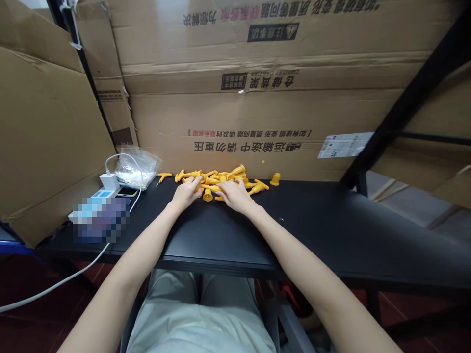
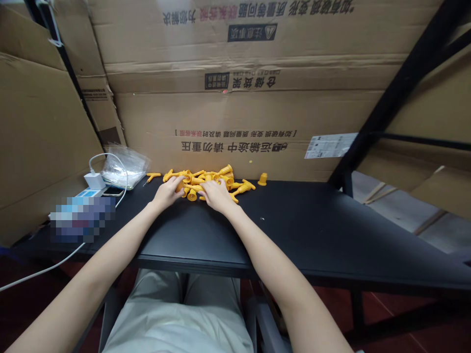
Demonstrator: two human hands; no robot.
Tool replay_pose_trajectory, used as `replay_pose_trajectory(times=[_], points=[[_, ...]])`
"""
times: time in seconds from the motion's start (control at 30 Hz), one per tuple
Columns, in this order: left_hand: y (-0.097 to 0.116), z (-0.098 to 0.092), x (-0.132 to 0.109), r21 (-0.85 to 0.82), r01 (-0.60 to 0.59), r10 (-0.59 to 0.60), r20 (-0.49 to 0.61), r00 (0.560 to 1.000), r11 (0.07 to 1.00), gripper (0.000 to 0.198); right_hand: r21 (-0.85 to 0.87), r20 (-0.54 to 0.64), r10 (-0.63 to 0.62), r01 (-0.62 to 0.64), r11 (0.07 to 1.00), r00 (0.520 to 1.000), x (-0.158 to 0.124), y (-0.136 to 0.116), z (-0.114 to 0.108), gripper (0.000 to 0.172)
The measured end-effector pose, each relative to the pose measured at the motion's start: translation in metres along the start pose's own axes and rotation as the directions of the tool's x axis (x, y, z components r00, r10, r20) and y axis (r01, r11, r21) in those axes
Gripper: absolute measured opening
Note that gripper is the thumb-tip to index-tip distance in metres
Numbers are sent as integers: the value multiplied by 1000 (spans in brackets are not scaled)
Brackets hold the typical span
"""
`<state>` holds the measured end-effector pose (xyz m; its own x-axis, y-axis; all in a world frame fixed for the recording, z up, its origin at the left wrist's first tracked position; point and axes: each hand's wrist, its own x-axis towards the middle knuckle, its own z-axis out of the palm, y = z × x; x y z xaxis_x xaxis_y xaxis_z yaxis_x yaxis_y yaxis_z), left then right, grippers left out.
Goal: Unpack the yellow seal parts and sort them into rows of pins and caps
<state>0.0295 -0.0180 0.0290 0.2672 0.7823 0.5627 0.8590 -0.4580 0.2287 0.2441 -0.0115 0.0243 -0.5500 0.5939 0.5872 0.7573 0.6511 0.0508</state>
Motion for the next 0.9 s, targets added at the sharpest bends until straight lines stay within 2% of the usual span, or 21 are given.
replay_pose_trajectory(times=[0.2, 0.37, 0.67, 0.8, 0.9], points=[[-9, 9, 3, -35, -87, 86, -30, 996, 996, 45, -20, 18, 45, -45, 999, 999, 2, -1, 0, 25], [-12, 14, 4, -33, -135, 133, -58, 990, 990, 42, -60, 6, 29, -29, 998, 1000, 2, -2, -3, 24], [-9, 9, 4, -90, -75, 70, -55, 996, 993, 42, -168, -150, -66, 41, 985, 986, 3, -6, -5, 19], [-6, 4, 4, -136, 17, -14, 25, 1000, 991, 42, -228, -153, -99, 62, 972, 983, 3, -5, -2, 16], [-6, 1, 3, -127, 33, -27, 48, 998, 991, 41, -216, -132, -107, 77, 973, 986, 2, -3, 0, 20]])
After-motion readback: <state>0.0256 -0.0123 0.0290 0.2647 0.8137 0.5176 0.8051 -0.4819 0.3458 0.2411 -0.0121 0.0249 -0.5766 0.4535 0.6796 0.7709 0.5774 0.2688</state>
